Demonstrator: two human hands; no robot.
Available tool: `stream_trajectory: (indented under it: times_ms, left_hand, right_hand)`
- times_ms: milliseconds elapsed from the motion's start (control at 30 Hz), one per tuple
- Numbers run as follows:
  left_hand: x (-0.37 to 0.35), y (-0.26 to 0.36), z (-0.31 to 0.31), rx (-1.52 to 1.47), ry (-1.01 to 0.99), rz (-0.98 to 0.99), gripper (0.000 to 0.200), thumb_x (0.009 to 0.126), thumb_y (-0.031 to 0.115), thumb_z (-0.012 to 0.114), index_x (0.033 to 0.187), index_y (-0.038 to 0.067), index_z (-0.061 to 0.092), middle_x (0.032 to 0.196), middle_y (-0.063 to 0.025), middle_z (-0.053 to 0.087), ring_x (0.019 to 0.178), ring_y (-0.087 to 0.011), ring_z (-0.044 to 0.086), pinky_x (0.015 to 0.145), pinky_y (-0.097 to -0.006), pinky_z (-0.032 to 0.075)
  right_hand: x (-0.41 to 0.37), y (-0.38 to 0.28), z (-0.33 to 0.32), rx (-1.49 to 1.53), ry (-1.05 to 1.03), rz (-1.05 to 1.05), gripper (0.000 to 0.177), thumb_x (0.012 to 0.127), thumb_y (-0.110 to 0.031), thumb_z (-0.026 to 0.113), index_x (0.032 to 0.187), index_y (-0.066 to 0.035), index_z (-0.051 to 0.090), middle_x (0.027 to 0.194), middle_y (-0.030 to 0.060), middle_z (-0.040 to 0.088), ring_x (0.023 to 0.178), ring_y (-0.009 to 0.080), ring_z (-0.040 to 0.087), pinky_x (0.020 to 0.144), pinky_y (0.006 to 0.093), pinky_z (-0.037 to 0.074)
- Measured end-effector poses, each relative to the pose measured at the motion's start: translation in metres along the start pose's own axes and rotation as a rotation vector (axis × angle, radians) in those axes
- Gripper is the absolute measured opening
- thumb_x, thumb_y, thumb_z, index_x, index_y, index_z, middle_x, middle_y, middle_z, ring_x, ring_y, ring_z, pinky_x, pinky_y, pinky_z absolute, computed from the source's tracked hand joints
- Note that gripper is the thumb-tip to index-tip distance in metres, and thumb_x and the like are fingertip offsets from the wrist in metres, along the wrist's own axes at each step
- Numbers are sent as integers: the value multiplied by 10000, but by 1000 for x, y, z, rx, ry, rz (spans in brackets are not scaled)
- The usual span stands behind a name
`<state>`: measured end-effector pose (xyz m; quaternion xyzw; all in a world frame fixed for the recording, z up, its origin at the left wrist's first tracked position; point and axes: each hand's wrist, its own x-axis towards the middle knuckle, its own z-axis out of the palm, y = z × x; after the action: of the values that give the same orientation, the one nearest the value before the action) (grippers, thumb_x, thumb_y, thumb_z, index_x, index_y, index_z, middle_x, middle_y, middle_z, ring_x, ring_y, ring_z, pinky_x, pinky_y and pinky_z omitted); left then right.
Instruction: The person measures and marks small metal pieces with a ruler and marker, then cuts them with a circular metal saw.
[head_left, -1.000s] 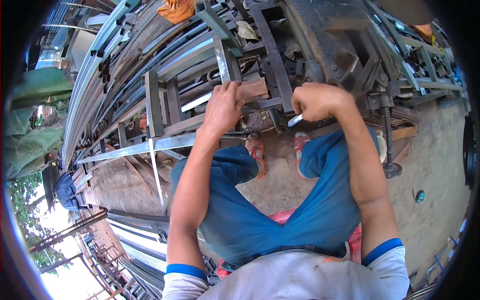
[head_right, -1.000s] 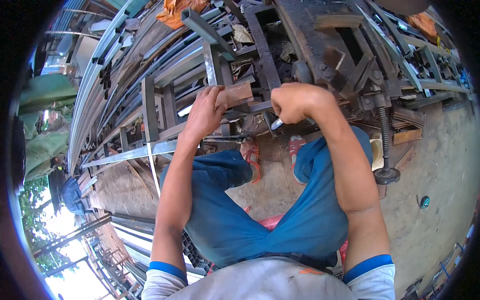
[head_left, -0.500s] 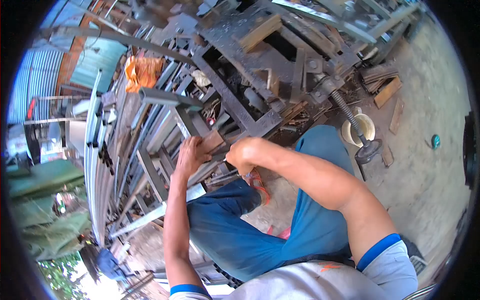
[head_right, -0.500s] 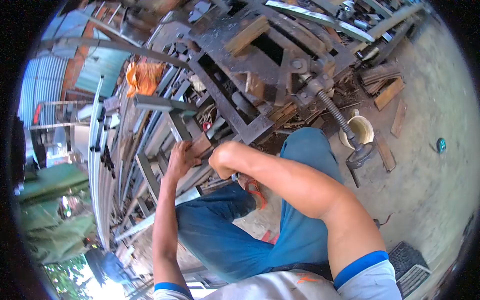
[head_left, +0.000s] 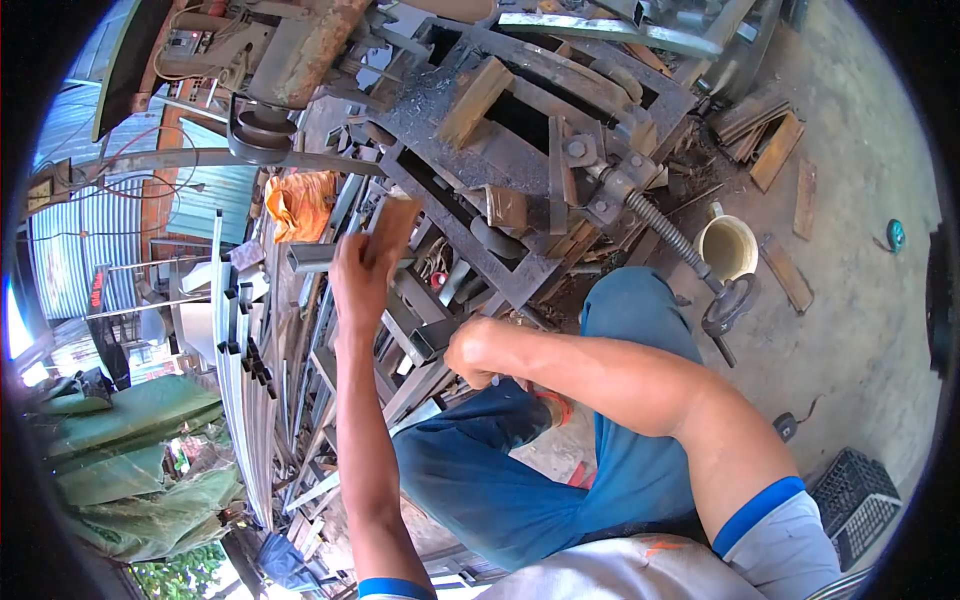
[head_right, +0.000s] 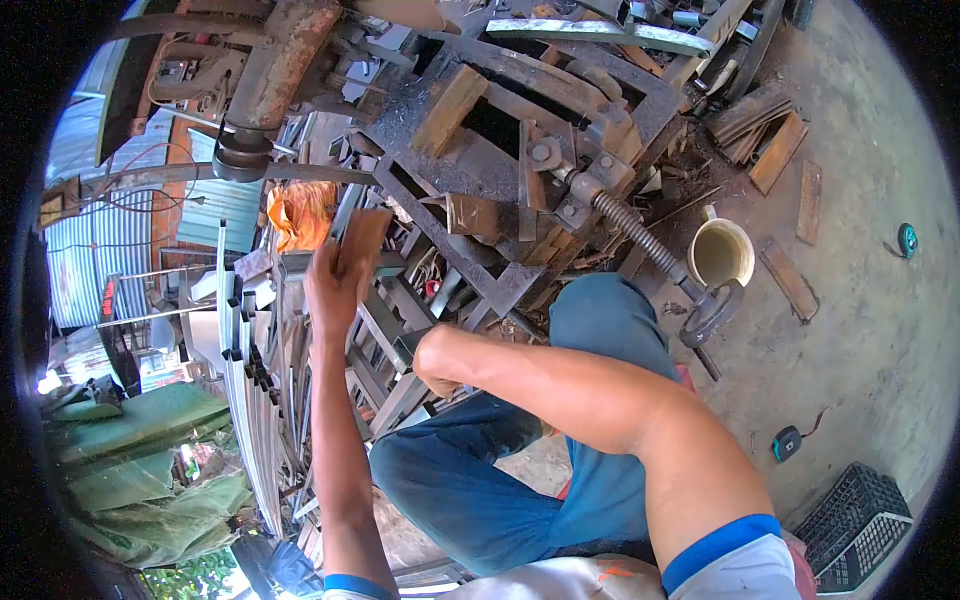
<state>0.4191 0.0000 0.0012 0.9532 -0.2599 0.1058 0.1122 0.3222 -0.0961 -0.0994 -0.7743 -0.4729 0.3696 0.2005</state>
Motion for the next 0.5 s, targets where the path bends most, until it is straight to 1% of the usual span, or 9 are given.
stream_trajectory:
  times_ms: [67, 133, 200, 267, 333, 367, 400, 467, 500]
  left_hand:
    - [46, 36, 8, -8, -35, 133, 256, 827, 126, 734, 1004, -15, 615, 885, -224, 666, 799, -429, 650, 693, -446, 506]
    - [89, 61, 28, -25, -91, 209, 239, 823, 113, 733, 998, -12, 629, 922, -254, 672, 870, -471, 642, 751, -493, 501]
    - [121, 92, 50, 31, -168, 171, 228, 834, 137, 728, 965, -21, 630, 935, -271, 683, 919, -475, 651, 784, -497, 512]
    - [146, 106, 80, 62, -176, 177, 224, 836, 140, 727, 952, -25, 627, 944, -273, 683, 936, -474, 651, 799, -498, 515]
    - [165, 111, 108, 98, -177, 175, 222, 839, 142, 726, 939, -28, 625, 952, -275, 683, 952, -473, 651, 815, -499, 519]
    - [173, 111, 121, 89, -171, 182, 225, 837, 148, 730, 939, -25, 629, 955, -275, 685, 954, -468, 654, 825, -503, 519]
    - [180, 113, 130, 79, -164, 188, 228, 834, 154, 735, 939, -21, 632, 958, -275, 686, 957, -464, 656, 835, -507, 518]
    - [192, 123, 138, 120, -173, 186, 237, 819, 157, 750, 951, -10, 645, 948, -263, 691, 960, -448, 663, 854, -506, 515]
    - [197, 125, 141, 132, -198, 200, 231, 817, 157, 754, 948, -3, 652, 966, -250, 695, 976, -432, 662, 862, -502, 516]
  right_hand:
    - [-6, -6, -5, -3, 17, 4, 311, 678, -93, 684, 971, -46, 777, 1027, 154, 748, 960, 308, 716, 795, 433, 570]
    - [3, -9, -2, 0, 37, 12, 306, 673, -102, 695, 962, -50, 780, 1027, 153, 748, 956, 307, 717, 794, 434, 569]
    - [34, 0, 10, 62, 11, 58, 295, 677, -114, 703, 956, -58, 783, 1030, 153, 748, 952, 307, 718, 792, 433, 567]
    - [11, 0, 2, 90, 76, 28, 317, 691, -119, 699, 993, -60, 779, 1058, 160, 742, 968, 298, 717, 797, 428, 568]
    - [12, -2, -4, 36, -7, 73, 361, 703, -118, 694, 1053, -71, 768, 1102, 157, 734, 1001, 286, 713, 812, 427, 567]
    - [5, -1, -7, 23, -11, 57, 409, 720, -125, 693, 1123, -84, 750, 1147, 136, 728, 1032, 285, 708, 811, 437, 574]
    - [10, 1, -6, 23, -4, 56, 409, 720, -125, 693, 1123, -84, 750, 1147, 136, 728, 1032, 285, 708, 811, 437, 574]
    - [27, 3, 2, -53, -5, 94, 313, 810, -201, 653, 1111, -181, 736, 1076, 67, 728, 919, 263, 713, 753, 455, 566]
    - [-1, -1, -7, -108, 34, 80, 296, 850, -208, 634, 1126, -166, 731, 1105, 65, 724, 940, 261, 714, 763, 448, 570]
